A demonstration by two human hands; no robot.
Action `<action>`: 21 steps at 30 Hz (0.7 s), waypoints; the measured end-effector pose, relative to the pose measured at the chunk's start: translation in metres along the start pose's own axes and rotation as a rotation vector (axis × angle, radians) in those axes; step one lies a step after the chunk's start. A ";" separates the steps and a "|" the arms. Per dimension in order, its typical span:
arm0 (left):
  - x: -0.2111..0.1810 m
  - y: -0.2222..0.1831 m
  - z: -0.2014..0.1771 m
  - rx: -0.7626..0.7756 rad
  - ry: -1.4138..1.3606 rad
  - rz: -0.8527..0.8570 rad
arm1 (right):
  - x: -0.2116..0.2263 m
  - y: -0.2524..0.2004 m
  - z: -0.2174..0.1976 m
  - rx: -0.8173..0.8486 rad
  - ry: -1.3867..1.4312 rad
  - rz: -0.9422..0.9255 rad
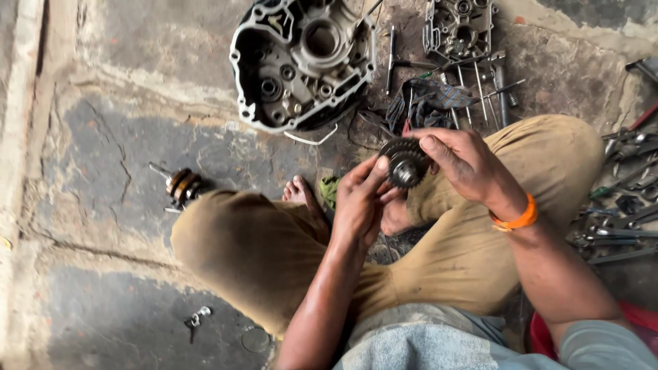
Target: Cleaning and inspecting motorcycle engine gears and internal components using a cloth.
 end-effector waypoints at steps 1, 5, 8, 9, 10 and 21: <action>-0.004 -0.002 0.001 0.038 -0.043 0.016 | 0.004 0.004 -0.005 0.029 0.021 -0.025; -0.061 -0.027 0.000 -0.127 0.130 0.044 | -0.005 0.045 -0.051 0.001 -0.099 0.037; -0.117 -0.037 -0.004 -0.263 0.236 0.115 | -0.033 0.107 -0.087 0.005 -0.414 0.136; -0.143 -0.034 0.009 -0.254 0.250 0.185 | -0.062 0.130 -0.092 0.092 -0.558 0.189; -0.170 -0.030 0.022 -0.244 0.265 0.256 | -0.092 0.155 -0.097 0.178 -0.701 0.242; -0.199 0.047 -0.269 -0.454 0.859 0.137 | -0.335 0.421 -0.070 -0.103 -1.149 -0.306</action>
Point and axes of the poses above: each hand's wrist, its own y-axis towards the middle knuckle, its own z-axis out of the palm, x = y × z, the point moved 7 cm from there along y, towards the middle knuckle, and after that the axes turned 1 degree about y, right-handed, at the moved point
